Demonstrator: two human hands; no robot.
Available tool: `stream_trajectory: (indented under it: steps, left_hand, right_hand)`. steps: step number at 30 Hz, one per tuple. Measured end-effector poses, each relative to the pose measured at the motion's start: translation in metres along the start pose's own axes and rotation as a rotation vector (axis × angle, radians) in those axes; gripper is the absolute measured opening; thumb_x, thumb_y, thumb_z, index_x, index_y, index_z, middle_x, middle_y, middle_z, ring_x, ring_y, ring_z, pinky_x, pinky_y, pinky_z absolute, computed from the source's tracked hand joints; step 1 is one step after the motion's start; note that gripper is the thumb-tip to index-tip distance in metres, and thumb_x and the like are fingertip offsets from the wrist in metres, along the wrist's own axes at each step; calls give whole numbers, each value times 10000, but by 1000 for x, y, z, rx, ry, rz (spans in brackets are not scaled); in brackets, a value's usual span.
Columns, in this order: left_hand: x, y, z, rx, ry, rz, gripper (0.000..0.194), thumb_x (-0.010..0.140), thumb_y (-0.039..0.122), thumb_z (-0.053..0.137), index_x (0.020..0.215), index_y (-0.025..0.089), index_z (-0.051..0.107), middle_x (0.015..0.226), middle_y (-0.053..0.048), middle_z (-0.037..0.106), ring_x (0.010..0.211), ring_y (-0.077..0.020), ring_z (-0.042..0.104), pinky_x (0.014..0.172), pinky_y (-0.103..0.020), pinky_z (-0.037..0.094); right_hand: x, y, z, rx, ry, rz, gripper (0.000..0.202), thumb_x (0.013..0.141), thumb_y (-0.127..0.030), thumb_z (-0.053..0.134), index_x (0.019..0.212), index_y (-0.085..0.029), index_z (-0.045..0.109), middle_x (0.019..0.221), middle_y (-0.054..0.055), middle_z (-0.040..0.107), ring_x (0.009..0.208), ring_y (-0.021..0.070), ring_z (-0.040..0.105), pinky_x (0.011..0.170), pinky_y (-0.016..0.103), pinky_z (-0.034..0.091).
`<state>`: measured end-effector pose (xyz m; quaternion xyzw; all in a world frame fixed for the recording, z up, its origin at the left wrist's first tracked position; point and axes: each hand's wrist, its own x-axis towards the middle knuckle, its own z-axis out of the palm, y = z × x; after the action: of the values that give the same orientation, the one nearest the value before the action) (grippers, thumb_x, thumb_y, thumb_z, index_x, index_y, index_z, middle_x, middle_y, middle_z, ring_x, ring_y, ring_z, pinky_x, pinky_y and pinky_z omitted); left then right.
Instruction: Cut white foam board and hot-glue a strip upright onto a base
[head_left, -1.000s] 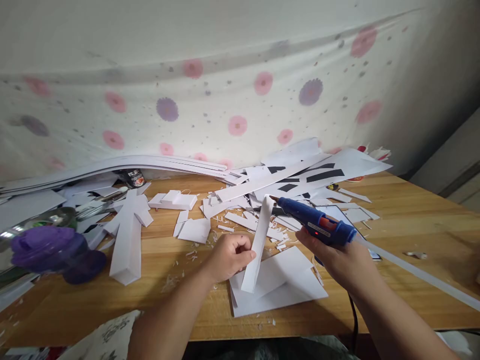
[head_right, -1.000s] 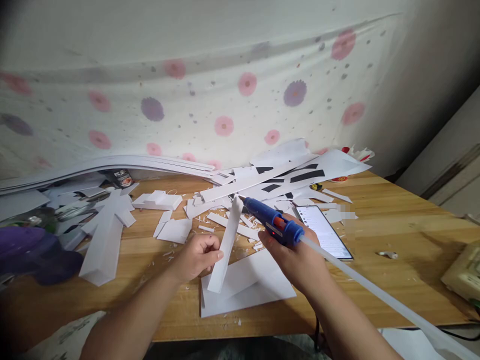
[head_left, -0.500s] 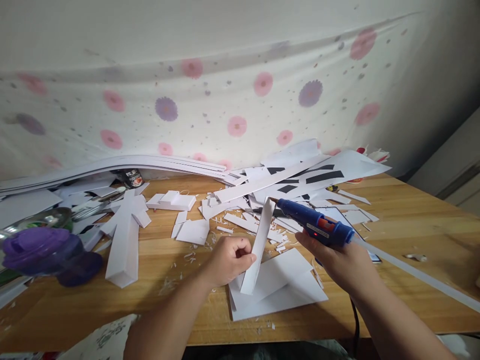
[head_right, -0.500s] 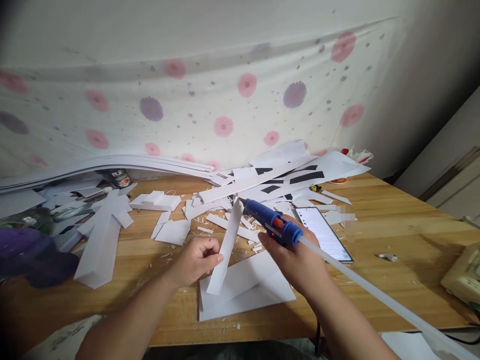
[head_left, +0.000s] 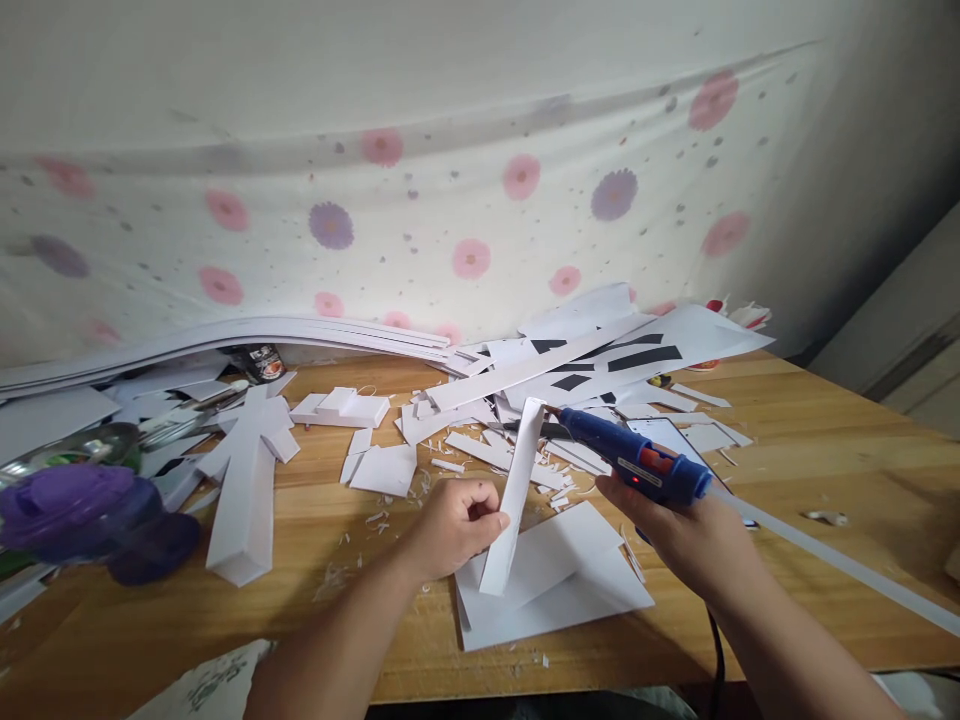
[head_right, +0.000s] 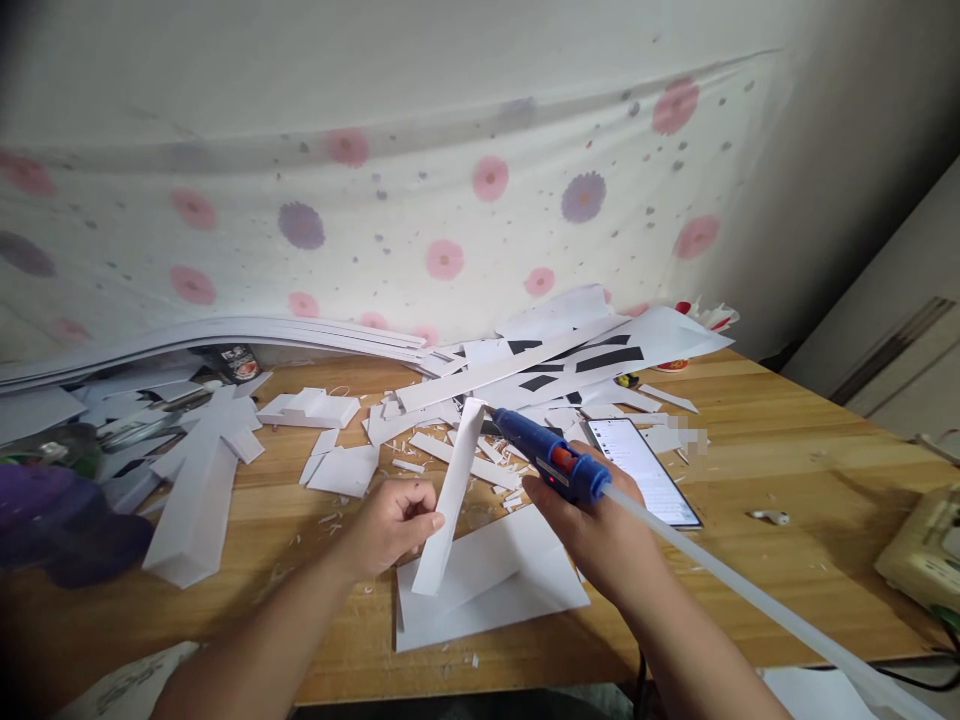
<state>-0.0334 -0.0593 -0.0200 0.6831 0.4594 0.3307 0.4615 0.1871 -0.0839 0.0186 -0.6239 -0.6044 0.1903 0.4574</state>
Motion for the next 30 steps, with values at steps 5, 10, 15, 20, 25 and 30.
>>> stream_trajectory:
  steps: [5, 10, 15, 20, 25, 30]
  left_hand:
    - [2, 0, -1, -31, -5, -12, 227, 678, 299, 550, 528, 202, 409, 443, 62, 417, 401, -87, 384, 417, -220, 272]
    - [1, -3, -2, -73, -18, -22, 236, 683, 314, 562, 538, 205, 410, 431, 63, 427, 380, -87, 392, 395, -212, 278]
    - [1, -5, -2, -108, -24, -25, 245, 691, 325, 572, 547, 201, 418, 448, 63, 428, 390, -95, 439, 408, -214, 310]
    - [2, -4, -3, -120, -16, -21, 241, 687, 313, 579, 547, 196, 423, 468, 63, 431, 395, -92, 455, 409, -210, 308]
    - [2, -9, -3, -126, -26, -19, 239, 711, 307, 586, 558, 190, 446, 434, 58, 458, 390, -86, 439, 414, -204, 305]
    - [3, -13, -5, -151, -43, -18, 263, 727, 329, 599, 566, 189, 446, 450, 63, 459, 409, -80, 445, 425, -200, 322]
  right_hand:
    - [-4, 5, 0, -53, -38, -103, 224, 726, -421, 596, 635, -237, 508, 561, -9, 508, 517, 162, 460, 476, 303, 376]
    - [-7, 8, 0, -96, -47, -150, 227, 751, -425, 582, 646, -238, 509, 568, -9, 510, 512, 161, 461, 481, 306, 388]
    - [-9, 10, -1, -108, -48, -201, 240, 759, -409, 591, 629, -232, 492, 556, -13, 496, 496, 151, 465, 473, 291, 384]
    - [-13, 20, 0, -132, -125, -263, 240, 782, -420, 577, 655, -228, 509, 585, -3, 535, 519, 158, 497, 493, 293, 402]
    - [-20, 18, 0, -142, -194, -251, 237, 794, -398, 561, 652, -221, 496, 605, 1, 534, 546, 160, 507, 520, 294, 399]
    - [-26, 8, 0, -132, -239, -249, 223, 793, -358, 552, 642, -215, 473, 628, 11, 523, 591, 170, 508, 550, 299, 388]
